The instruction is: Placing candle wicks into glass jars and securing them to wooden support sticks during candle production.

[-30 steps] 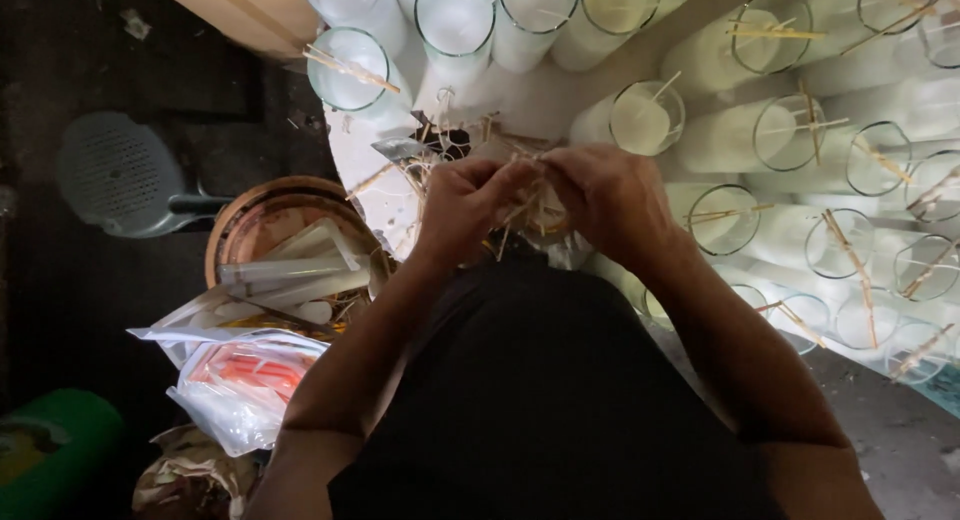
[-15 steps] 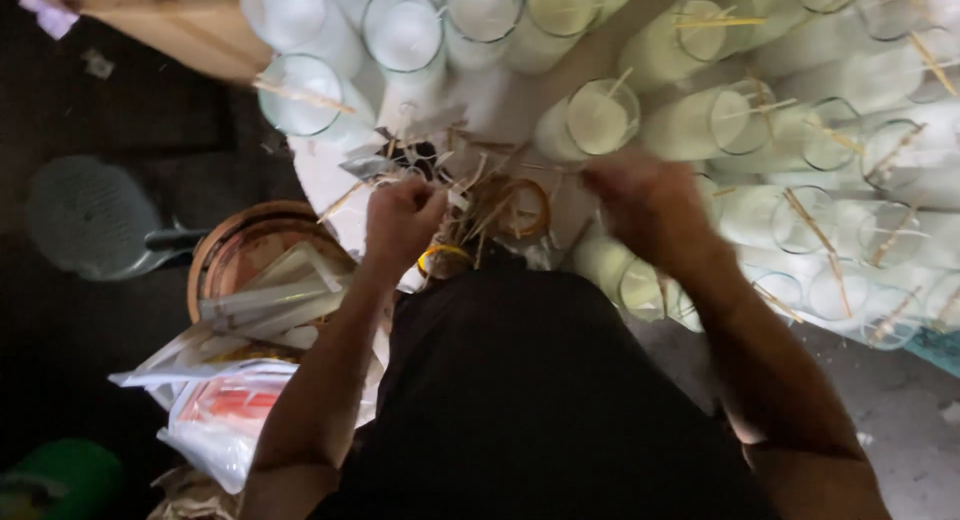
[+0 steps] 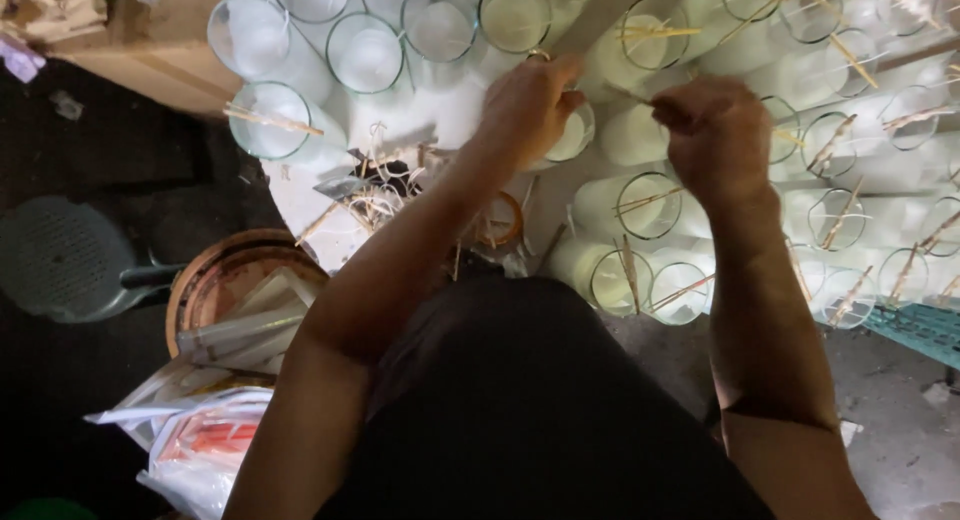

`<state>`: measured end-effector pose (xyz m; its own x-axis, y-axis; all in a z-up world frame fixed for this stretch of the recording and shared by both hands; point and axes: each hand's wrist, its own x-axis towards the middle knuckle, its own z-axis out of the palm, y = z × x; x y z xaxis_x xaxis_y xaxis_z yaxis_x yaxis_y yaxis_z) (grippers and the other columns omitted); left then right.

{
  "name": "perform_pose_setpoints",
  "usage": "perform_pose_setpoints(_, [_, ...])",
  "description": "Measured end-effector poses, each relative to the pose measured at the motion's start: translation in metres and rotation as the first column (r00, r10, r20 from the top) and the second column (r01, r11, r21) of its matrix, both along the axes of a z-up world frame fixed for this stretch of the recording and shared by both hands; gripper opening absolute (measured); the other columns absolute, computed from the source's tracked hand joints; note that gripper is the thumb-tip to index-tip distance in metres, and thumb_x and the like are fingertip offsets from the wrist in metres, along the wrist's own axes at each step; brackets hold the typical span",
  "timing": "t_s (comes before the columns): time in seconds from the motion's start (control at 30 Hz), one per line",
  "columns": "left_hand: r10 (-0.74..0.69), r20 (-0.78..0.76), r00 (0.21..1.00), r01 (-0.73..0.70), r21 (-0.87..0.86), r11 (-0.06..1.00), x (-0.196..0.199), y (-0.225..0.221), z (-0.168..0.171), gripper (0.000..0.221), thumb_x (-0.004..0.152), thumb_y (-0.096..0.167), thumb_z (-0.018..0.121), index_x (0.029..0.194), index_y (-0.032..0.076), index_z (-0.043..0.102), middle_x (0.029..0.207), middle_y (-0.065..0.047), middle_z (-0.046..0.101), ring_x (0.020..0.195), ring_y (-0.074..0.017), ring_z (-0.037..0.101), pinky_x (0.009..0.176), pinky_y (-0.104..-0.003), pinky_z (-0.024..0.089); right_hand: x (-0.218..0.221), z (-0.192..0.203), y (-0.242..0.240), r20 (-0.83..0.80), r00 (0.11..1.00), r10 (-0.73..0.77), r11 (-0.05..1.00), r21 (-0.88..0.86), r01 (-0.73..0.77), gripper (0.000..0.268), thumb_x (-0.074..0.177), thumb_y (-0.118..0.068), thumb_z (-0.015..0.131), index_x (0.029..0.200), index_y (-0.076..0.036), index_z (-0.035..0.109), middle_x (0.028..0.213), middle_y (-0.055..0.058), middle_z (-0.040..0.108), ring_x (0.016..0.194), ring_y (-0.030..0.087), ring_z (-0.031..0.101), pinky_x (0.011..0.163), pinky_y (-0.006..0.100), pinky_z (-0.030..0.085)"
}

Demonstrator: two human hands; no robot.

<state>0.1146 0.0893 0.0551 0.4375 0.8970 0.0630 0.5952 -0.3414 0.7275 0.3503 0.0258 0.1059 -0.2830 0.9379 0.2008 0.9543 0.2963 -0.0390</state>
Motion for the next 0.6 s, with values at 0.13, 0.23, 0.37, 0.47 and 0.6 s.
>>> perform_pose_setpoints(0.13, [0.003, 0.048, 0.999, -0.007, 0.074, 0.997, -0.001, 0.011, -0.013, 0.011, 0.086, 0.009, 0.064, 0.076, 0.013, 0.066, 0.073, -0.009, 0.067, 0.069, -0.0317, 0.063, 0.054, -0.046, 0.043, 0.005, -0.007, -0.005, -0.166, 0.983, 0.074, 0.997, -0.024, -0.079, 0.009, 0.097, -0.010, 0.084, 0.104, -0.015, 0.083, 0.093, 0.005, 0.077, 0.077, 0.028, 0.068, 0.058, 0.041, 0.051])
perform_pose_setpoints(0.23, [-0.052, 0.186, 0.981, 0.032, 0.109, 0.994, -0.019, 0.000, -0.007, 0.006, 0.086, 0.008, 0.066, 0.082, 0.007, 0.070, 0.075, -0.009, 0.071, 0.066, -0.0303, 0.066, 0.056, -0.044, 0.044, -0.009, -0.008, -0.001, -0.166, 0.978, 0.129, 0.986, -0.080, -0.144, 0.005, 0.101, -0.009, 0.081, 0.104, -0.013, 0.083, 0.085, 0.005, 0.076, 0.068, 0.019, 0.065, 0.061, 0.032, 0.056])
perform_pose_setpoints(0.37, [-0.067, 0.332, 0.941, 0.043, 0.079, 0.996, -0.032, -0.011, 0.012, 0.007, 0.084, 0.001, 0.067, 0.081, 0.007, 0.068, 0.072, -0.002, 0.069, 0.065, -0.0155, 0.061, 0.060, -0.033, 0.044, -0.027, -0.006, 0.002, -0.330, 0.931, 0.158, 0.979, -0.072, -0.192, 0.011, 0.096, 0.001, 0.082, 0.099, -0.010, 0.081, 0.086, 0.006, 0.073, 0.075, 0.025, 0.066, 0.057, 0.037, 0.050])
perform_pose_setpoints(0.47, [-0.079, 0.365, 0.928, 0.057, 0.069, 0.996, -0.037, -0.012, 0.013, 0.009, 0.085, -0.001, 0.068, 0.084, 0.007, 0.067, 0.073, -0.001, 0.065, 0.064, -0.0139, 0.057, 0.060, -0.030, 0.043, -0.033, -0.005, 0.007, -0.317, 0.936, 0.153, 0.971, -0.126, -0.202, 0.015, 0.098, 0.003, 0.077, 0.102, -0.010, 0.083, 0.083, 0.006, 0.073, 0.073, 0.024, 0.065, 0.055, 0.038, 0.051])
perform_pose_setpoints(0.6, [-0.068, 0.391, 0.918, 0.042, 0.075, 0.996, -0.037, -0.012, 0.010, 0.009, 0.085, -0.001, 0.070, 0.090, 0.006, 0.073, 0.079, -0.005, 0.070, 0.068, -0.0151, 0.062, 0.062, -0.030, 0.047, -0.034, -0.004, 0.008, -0.325, 0.934, 0.148, 0.962, -0.172, -0.212, 0.008, 0.096, -0.001, 0.080, 0.101, -0.007, 0.081, 0.090, 0.009, 0.077, 0.076, 0.024, 0.068, 0.067, 0.038, 0.057])
